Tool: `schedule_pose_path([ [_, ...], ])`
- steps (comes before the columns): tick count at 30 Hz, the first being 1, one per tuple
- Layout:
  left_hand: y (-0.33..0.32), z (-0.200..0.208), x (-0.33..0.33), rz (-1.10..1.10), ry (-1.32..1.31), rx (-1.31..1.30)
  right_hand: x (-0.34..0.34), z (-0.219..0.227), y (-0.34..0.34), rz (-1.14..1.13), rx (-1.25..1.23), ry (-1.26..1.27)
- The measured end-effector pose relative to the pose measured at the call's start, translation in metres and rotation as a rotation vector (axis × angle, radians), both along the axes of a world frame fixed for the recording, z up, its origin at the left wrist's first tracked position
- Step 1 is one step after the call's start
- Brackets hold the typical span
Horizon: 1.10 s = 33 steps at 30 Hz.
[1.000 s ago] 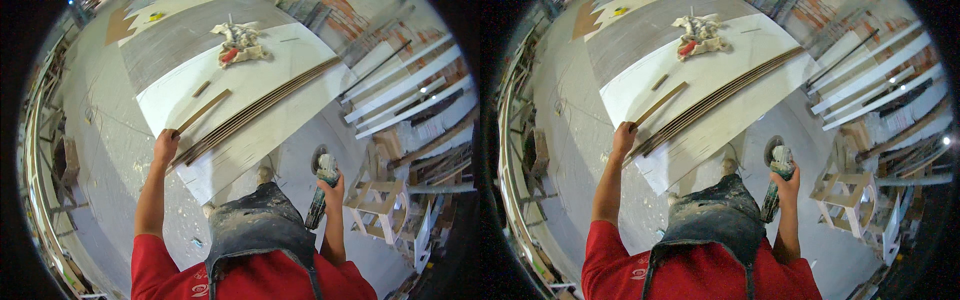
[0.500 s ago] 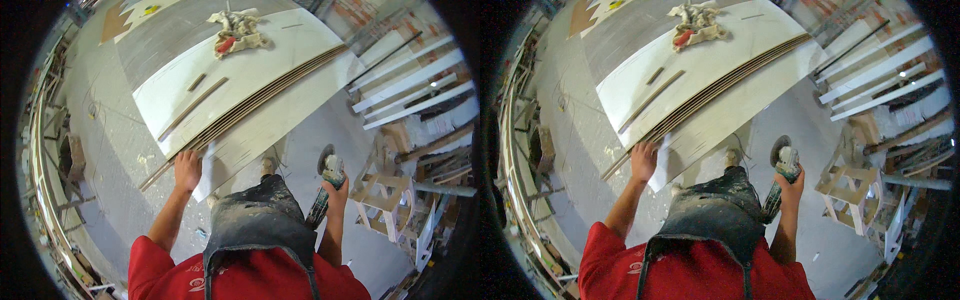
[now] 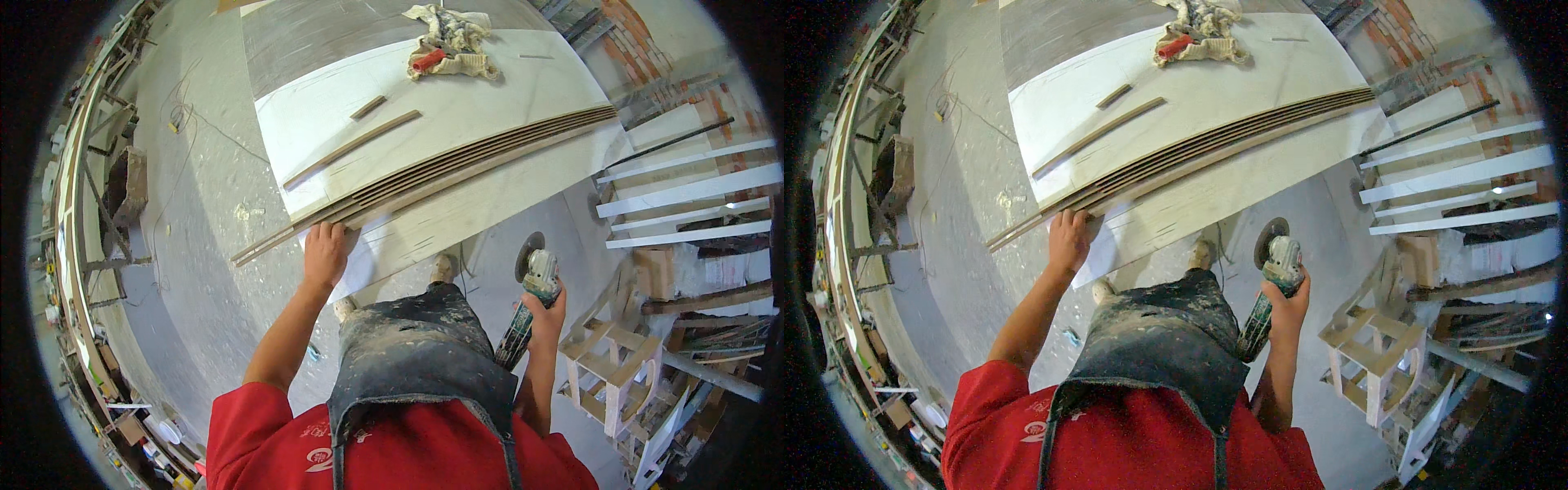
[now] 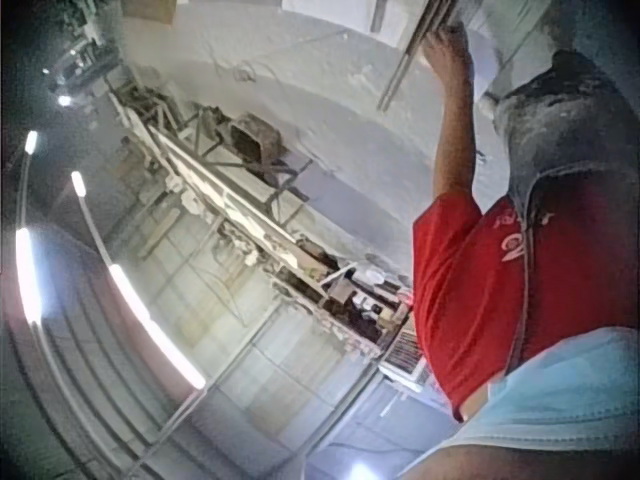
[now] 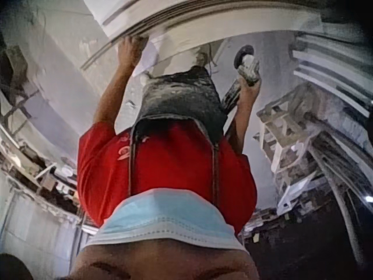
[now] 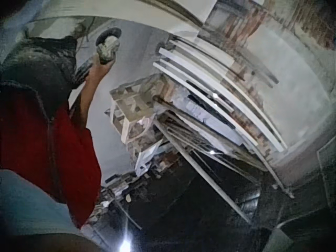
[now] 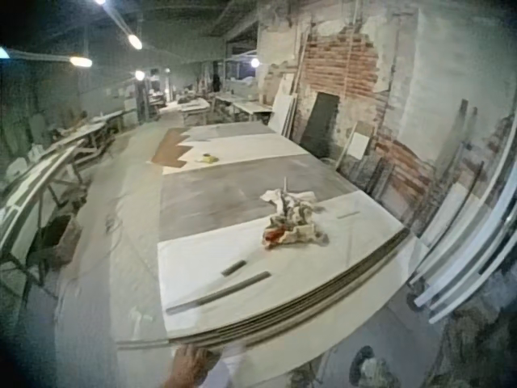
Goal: The person gathers thin wooden strips from a drying rack and places them on a workbench. Using an angle grinder, the person sands the edges of the strips one by one, flipping them to smooth both sides.
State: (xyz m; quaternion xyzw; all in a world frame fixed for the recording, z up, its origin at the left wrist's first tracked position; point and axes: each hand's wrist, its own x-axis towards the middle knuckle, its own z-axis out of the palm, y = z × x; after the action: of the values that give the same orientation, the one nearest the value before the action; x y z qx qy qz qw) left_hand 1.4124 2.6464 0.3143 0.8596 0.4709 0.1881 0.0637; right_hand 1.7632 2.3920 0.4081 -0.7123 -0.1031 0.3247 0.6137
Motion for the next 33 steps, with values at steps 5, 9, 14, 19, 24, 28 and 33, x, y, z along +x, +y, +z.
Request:
schedule_pose_path([
  [5, 0.0, 0.003, -0.008, 0.05, 0.093, -0.044, 0.002, 0.008, 0.007, 0.031, -0.029, 0.016],
  [9, -0.03, 0.019, -0.036, 0.059, 0.006, -0.291, -0.007, 0.02, 0.014, -0.007, -0.028, 0.019],
  [14, -0.074, 0.036, -0.098, 0.234, -0.061, -0.665, -0.011, 0.019, 0.014, 0.005, -0.033, -0.024],
  [19, -0.085, 0.042, -0.139, 0.25, -0.034, -0.817, -0.012, 0.019, 0.016, 0.073, -0.043, -0.027],
  [24, -0.068, 0.039, -0.141, 0.207, 0.035, -0.79, -0.019, 0.029, 0.023, 0.13, -0.052, -0.033],
  [28, -0.064, 0.023, -0.146, 0.169, 0.049, -0.713, -0.021, 0.028, 0.026, 0.167, -0.062, -0.074],
  [33, -0.082, 0.004, -0.166, 0.126, -0.03, -0.42, -0.024, 0.029, 0.024, 0.221, -0.074, -0.086],
])
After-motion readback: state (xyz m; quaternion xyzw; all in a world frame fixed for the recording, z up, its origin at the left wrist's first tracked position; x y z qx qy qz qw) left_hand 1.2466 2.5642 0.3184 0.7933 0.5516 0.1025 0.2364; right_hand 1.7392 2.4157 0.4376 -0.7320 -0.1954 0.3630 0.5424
